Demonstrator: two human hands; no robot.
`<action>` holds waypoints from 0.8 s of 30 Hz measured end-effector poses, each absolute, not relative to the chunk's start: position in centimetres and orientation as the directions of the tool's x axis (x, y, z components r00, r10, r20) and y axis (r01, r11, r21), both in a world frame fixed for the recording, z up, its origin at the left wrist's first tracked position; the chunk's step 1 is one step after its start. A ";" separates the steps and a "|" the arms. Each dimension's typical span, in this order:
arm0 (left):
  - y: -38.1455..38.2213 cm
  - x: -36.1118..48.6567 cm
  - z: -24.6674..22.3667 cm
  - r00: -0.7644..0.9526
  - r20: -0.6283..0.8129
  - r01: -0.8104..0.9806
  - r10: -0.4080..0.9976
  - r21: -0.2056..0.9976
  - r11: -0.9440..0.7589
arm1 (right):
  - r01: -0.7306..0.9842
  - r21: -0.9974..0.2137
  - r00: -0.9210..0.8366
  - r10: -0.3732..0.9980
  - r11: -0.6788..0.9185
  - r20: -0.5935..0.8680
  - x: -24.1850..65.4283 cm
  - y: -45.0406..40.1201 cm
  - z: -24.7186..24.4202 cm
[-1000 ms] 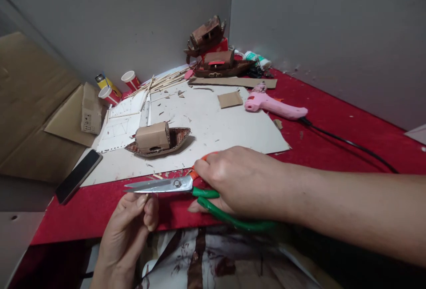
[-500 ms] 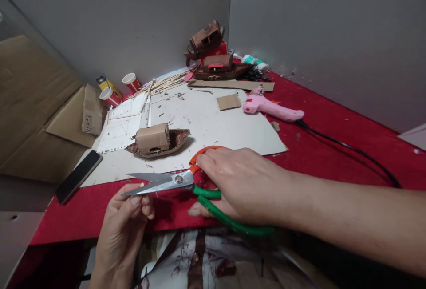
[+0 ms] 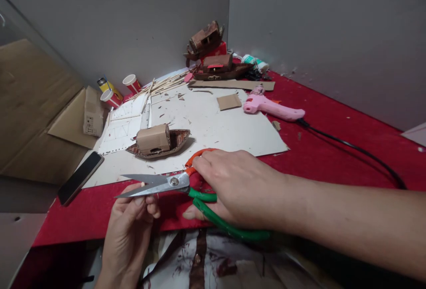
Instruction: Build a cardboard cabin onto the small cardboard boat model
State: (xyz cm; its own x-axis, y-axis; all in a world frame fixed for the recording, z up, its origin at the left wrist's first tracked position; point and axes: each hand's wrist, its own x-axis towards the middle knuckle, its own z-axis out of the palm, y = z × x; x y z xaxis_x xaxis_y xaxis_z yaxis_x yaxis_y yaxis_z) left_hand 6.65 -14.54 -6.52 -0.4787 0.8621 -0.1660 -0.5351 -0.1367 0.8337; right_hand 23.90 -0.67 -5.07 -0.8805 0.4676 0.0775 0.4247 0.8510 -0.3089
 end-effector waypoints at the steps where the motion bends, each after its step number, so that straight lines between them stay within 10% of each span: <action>1: -14.5 6.6 -6.5 -0.479 -0.166 -0.537 0.862 0.832 -0.139 | 0.425 -0.305 -0.880 0.468 0.852 0.082 23.9 -0.6 -5.1; 24: -13.9 7.5 -6.4 -0.590 -0.144 -0.448 0.794 0.877 -0.173 | 0.463 -0.279 -0.872 0.489 0.841 0.026 23.6 -0.7 -4.7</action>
